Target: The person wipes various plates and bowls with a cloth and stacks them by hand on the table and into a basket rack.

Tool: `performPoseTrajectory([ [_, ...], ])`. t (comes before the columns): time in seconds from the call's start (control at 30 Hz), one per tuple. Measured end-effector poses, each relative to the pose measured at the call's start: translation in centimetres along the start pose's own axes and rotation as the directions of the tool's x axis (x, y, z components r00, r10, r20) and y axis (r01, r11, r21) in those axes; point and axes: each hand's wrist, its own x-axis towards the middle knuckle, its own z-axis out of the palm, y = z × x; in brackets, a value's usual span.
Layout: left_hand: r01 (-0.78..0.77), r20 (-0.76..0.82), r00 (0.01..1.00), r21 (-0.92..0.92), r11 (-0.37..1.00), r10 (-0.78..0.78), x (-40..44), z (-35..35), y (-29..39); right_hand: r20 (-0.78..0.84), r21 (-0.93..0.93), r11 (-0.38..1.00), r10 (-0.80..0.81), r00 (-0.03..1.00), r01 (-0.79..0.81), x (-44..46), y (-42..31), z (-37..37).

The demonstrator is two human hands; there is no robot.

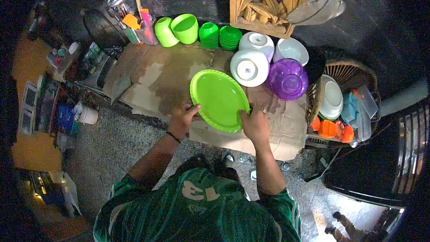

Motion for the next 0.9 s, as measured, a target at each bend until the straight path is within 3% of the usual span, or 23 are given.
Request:
performPoseTrajectory([
  [0.13, -0.123, -0.02, 0.992, 0.145, 0.982, 0.127, 0.4, -1.8, 0.9, 0.031, 0.018, 0.999, -0.03, 0.999, 0.03, -0.9, -1.6, 1.0],
  [0.2, -0.154, -0.117, 0.973, 0.312, 0.937, 0.199, 0.8, -3.2, 1.6, 0.032, 0.152, 0.987, -0.051, 0.998, 0.046, -1.2, -3.4, 1.7],
  [0.37, -0.15, -0.121, 0.979, 0.098, 0.984, 0.162, 2.6, -8.4, 6.8, 0.019, 0.214, 0.973, -0.097, 0.995, 0.09, -0.3, -10.4, 5.8],
  [0.43, -0.238, -0.105, 0.968, -0.125, 0.963, 0.226, 4.3, -10.6, 8.6, 0.14, 0.285, 0.959, -0.043, 0.989, 0.002, 1.2, -13.8, 8.3],
  [0.57, -0.174, -0.135, 0.976, 0.005, 0.985, 0.173, 9.5, -18.7, 8.8, 0.288, 0.4, 0.909, 0.0, 0.958, -0.12, 3.4, -20.6, 13.8],
  [0.6, -0.128, -0.183, 0.974, 0.048, 0.991, 0.134, 11.3, -20.8, 8.1, 0.098, 0.254, 0.947, -0.225, 0.969, 0.194, 4.9, -18.7, 17.6],
  [0.63, -0.12, -0.182, 0.975, 0.048, 0.992, 0.127, 12.7, -22.8, 8.0, 0.102, 0.254, 0.949, -0.219, 0.971, 0.187, 5.2, -20.3, 18.3],
  [0.7, -0.146, -0.074, 0.987, -0.032, 0.989, 0.143, 15.1, -26.1, 8.2, 0.272, 0.172, 0.985, -0.05, 0.961, 0.003, 6.1, -24.4, 18.9],
  [0.73, -0.13, -0.115, 0.985, 0.025, 0.991, 0.132, 15.4, -26.7, 9.2, 0.379, 0.267, 0.952, 0.043, 0.925, -0.153, 5.8, -27.2, 18.3],
  [0.9, -0.114, -0.081, 0.989, 0.14, 0.984, 0.126, 18.7, -30.7, 8.9, 0.406, 0.299, 0.942, 0.016, 0.914, -0.149, 7.1, -28.4, 22.8],
])
